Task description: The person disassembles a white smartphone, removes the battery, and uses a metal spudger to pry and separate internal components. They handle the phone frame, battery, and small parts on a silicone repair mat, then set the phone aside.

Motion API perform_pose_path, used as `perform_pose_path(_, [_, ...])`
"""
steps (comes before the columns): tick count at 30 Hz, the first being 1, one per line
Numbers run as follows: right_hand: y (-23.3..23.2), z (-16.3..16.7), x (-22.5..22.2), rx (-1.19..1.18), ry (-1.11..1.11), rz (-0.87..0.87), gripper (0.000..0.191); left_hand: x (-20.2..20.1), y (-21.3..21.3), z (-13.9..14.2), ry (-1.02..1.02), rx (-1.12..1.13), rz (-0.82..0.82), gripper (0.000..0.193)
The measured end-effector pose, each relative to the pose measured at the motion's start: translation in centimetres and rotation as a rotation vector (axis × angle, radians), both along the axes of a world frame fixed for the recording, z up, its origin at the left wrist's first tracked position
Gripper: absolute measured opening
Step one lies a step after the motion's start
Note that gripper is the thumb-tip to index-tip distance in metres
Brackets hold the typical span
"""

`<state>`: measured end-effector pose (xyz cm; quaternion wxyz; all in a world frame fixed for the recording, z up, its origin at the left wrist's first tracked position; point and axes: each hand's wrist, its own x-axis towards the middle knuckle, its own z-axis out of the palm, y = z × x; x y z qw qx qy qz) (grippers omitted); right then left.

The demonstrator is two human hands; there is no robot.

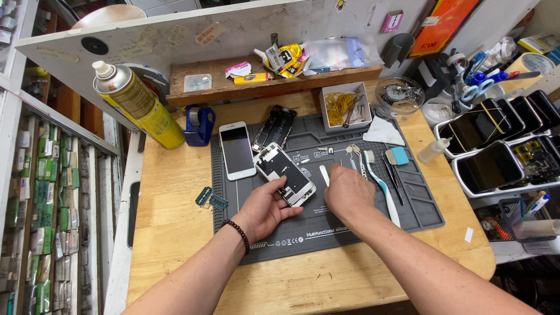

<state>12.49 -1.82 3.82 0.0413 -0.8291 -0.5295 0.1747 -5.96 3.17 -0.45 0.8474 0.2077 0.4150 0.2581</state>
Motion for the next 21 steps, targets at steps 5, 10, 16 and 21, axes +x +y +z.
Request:
perform_pose_path(5, [0.4, -0.4, 0.3, 0.016, 0.063, -0.088, 0.025, 0.0, 0.0, -0.1, 0.007, 0.001, 0.000, 0.030])
perform_pose_path(10, [0.2, -0.6, 0.3, -0.024, 0.135, -0.096, 0.025, -0.1, 0.1, -0.4, -0.003, 0.004, 0.004, 0.029])
perform_pose_path(16, [0.3, 0.0, 1.4, -0.006, 0.214, -0.122, 0.026, 0.0, 0.1, -0.6, -0.006, -0.003, 0.007, 0.029])
perform_pose_path(21, [0.3, 1.3, 2.0, 0.052, 0.720, -0.343, 0.024, -0.1, 0.1, -0.1, 0.002, 0.004, 0.004, 0.029])
